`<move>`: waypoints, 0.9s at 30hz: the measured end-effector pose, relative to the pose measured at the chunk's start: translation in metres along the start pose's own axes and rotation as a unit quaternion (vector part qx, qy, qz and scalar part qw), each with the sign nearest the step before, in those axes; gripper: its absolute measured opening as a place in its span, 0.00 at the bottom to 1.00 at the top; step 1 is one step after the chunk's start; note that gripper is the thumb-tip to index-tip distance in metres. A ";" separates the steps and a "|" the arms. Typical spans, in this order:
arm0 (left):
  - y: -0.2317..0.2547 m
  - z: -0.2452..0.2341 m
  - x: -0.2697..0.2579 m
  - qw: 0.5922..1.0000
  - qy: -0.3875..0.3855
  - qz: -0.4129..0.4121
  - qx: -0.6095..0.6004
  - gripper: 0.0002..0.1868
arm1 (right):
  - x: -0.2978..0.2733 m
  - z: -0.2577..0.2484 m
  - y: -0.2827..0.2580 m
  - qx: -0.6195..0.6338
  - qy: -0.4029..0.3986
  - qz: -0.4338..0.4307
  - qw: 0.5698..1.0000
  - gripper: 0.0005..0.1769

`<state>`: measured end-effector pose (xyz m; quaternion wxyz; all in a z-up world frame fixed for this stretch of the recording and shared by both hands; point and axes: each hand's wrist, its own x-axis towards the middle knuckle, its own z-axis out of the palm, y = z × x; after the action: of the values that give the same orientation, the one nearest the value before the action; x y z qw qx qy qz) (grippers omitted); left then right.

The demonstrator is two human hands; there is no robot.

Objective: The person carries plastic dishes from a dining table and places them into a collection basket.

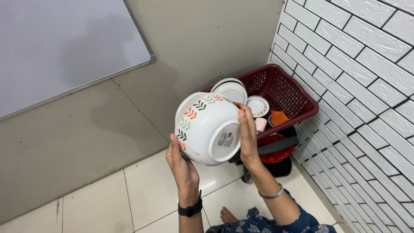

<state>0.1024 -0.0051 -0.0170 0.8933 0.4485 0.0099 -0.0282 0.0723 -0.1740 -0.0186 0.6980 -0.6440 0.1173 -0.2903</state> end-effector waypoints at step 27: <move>-0.098 -0.019 0.123 0.990 0.060 -0.081 0.096 0.23 | 0.108 -0.001 0.128 -0.048 -0.082 0.210 0.973 0.50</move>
<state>0.2198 -0.0538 -0.1121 0.8387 0.5306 0.0971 -0.0748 0.1912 -0.2344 -0.1199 0.7190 -0.6591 0.2064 -0.0777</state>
